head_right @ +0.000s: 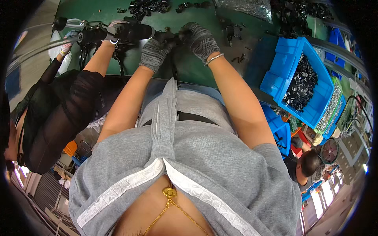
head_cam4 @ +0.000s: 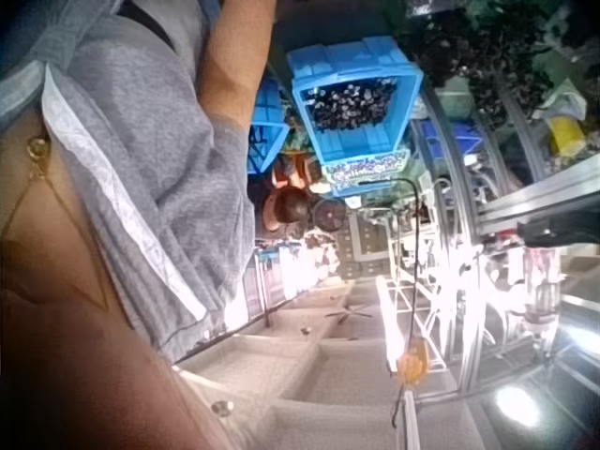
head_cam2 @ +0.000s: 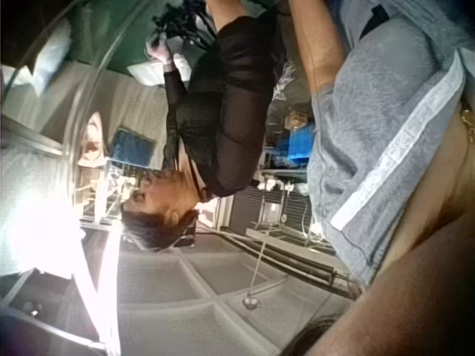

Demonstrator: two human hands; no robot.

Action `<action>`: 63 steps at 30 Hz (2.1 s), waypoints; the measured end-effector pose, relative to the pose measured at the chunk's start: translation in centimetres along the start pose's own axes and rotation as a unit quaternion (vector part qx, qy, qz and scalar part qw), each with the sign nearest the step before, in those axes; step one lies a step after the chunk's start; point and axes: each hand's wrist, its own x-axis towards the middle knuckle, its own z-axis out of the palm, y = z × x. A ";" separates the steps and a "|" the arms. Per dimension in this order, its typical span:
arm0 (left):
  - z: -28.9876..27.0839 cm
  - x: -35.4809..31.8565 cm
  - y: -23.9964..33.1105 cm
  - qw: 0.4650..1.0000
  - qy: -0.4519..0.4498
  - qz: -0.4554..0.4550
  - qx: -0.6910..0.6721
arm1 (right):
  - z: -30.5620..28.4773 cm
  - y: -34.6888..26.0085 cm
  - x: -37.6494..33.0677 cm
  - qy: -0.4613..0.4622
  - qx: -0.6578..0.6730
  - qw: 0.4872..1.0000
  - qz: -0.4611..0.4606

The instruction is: Sorting and inspecting small black plastic components on a factory workbench.

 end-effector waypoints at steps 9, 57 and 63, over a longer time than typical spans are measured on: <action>0.4 -0.1 -0.5 0.997 0.036 0.057 -0.041 | -3.5 -4.2 1.3 -0.129 -0.295 0.943 -0.091; 2.8 -2.5 -0.1 0.982 0.100 -0.054 -0.151 | -0.4 -3.2 0.5 -0.129 -0.432 0.890 -0.073; 3.1 -2.4 -0.5 0.977 0.099 -0.055 -0.182 | -1.1 -4.6 0.6 -0.085 -0.463 0.870 -0.147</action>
